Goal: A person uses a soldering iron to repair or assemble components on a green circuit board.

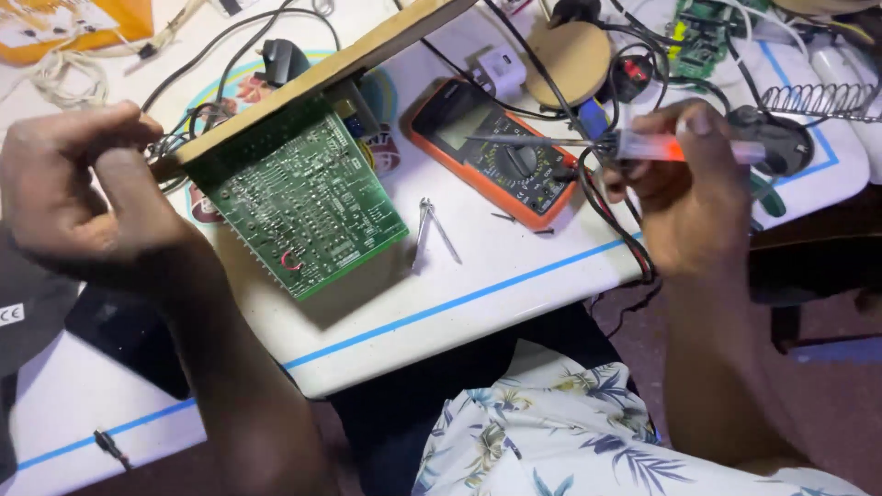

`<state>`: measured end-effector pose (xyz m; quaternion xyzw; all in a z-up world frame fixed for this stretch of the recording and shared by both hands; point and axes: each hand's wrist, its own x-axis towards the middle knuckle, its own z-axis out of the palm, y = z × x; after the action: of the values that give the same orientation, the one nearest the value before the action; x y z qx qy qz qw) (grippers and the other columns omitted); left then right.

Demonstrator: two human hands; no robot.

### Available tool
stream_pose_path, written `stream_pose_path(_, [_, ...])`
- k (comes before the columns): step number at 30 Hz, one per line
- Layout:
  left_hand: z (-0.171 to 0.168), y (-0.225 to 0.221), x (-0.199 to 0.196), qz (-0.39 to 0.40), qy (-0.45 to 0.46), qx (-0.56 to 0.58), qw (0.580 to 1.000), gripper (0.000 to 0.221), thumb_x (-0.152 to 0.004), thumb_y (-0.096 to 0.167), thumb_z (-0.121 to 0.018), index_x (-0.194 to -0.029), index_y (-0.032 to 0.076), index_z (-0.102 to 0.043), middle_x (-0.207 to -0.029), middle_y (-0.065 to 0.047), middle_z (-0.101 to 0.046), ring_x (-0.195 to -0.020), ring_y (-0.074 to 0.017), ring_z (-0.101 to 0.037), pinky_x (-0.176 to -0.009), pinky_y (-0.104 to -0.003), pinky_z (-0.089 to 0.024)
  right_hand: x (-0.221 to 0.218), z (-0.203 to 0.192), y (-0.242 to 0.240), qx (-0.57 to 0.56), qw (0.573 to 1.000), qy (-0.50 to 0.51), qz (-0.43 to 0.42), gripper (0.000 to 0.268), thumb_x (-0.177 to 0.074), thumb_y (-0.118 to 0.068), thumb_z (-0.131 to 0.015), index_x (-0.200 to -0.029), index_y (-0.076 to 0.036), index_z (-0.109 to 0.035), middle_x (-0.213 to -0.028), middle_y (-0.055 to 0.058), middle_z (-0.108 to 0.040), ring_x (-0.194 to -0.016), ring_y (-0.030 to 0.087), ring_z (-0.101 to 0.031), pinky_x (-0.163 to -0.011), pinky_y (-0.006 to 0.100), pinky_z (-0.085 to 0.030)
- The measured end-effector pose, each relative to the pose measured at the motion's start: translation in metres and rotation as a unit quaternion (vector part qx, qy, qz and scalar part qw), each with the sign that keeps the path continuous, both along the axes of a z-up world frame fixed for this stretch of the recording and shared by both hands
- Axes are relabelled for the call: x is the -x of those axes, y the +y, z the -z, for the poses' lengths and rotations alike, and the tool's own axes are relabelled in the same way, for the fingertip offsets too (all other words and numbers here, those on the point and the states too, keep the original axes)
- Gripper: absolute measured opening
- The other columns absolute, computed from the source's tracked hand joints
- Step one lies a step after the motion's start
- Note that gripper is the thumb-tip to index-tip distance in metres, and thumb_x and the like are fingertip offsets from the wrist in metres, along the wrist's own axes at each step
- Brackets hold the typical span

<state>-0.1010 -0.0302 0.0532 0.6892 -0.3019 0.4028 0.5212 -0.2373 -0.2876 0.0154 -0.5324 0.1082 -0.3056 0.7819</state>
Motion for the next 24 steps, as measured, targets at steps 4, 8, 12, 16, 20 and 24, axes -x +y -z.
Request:
stream_pose_path(4, [-0.009, -0.032, 0.043, 0.061, -0.104, -0.106, 0.987, 0.013, -0.08, -0.009, -0.037, -0.079, -0.006, -0.05, -0.073, -0.02, -0.053, -0.068, -0.0306, -0.052, -0.067, -0.039, -0.04, 0.035, 0.01, -0.034, 0.028, 0.996, 0.024, 0.086, 0.016, -0.077, -0.029, -0.054, -0.076, -0.015, -0.048, -0.076, 0.0, -0.051, -0.058, 0.012, -0.047, -0.051, 0.023, -0.042])
stream_pose_path(8, [0.003, -0.063, 0.066, 0.195, -0.027, -0.177, 0.964, 0.023, -0.081, 0.0, -0.031, -0.072, -0.006, -0.052, -0.069, -0.017, -0.051, -0.059, -0.0286, -0.05, -0.055, -0.035, -0.038, 0.038, 0.004, -0.039, -0.075, 0.981, 0.063, 0.168, 0.017, -0.066, -0.03, -0.059, -0.07, -0.015, -0.051, -0.067, -0.004, -0.049, -0.055, 0.009, -0.041, -0.052, 0.022, -0.037])
stream_pose_path(12, [0.03, -0.072, 0.08, 0.216, 0.002, -0.369, 0.904, 0.007, -0.069, -0.004, -0.044, -0.07, 0.003, -0.047, -0.064, -0.01, -0.046, -0.055, -0.0275, -0.041, -0.048, -0.036, -0.031, 0.031, 0.008, -0.035, -0.133, 0.976, 0.048, 0.165, 0.018, -0.063, -0.028, -0.057, -0.065, -0.011, -0.05, -0.056, -0.001, -0.039, -0.048, 0.009, -0.037, -0.047, 0.02, -0.032])
stream_pose_path(16, [0.045, -0.054, 0.099, 0.234, 0.068, -0.352, 0.904, 0.01, -0.07, -0.003, -0.048, -0.078, 0.0, -0.052, -0.073, -0.013, -0.052, -0.06, -0.0282, -0.047, -0.051, -0.036, -0.035, 0.026, 0.011, -0.019, -0.09, 0.985, 0.071, 0.13, 0.022, -0.066, -0.036, -0.059, -0.068, -0.015, -0.052, -0.056, -0.003, -0.04, -0.049, 0.012, -0.04, -0.047, 0.021, -0.032])
stream_pose_path(20, [0.055, -0.024, 0.118, 0.218, 0.144, -0.291, 0.92, 0.014, -0.069, -0.004, -0.046, -0.081, -0.001, -0.054, -0.076, -0.012, -0.053, -0.065, -0.0259, -0.051, -0.057, -0.035, -0.04, 0.027, 0.031, -0.021, -0.092, 0.989, 0.082, 0.082, 0.026, -0.065, -0.04, -0.064, -0.077, -0.02, -0.053, -0.078, -0.011, -0.053, -0.059, 0.015, -0.047, -0.052, 0.023, -0.034])
stream_pose_path(24, [0.063, 0.002, 0.127, 0.087, 0.197, -0.202, 0.955, 0.02, -0.066, -0.008, -0.044, -0.079, 0.0, -0.057, -0.075, -0.011, -0.057, -0.067, -0.024, -0.055, -0.06, -0.031, -0.045, 0.023, 0.038, -0.012, -0.027, 0.997, 0.068, -0.004, 0.03, -0.068, -0.036, -0.062, -0.088, -0.016, -0.051, -0.068, -0.002, -0.044, -0.063, 0.011, -0.048, -0.052, 0.019, -0.036])
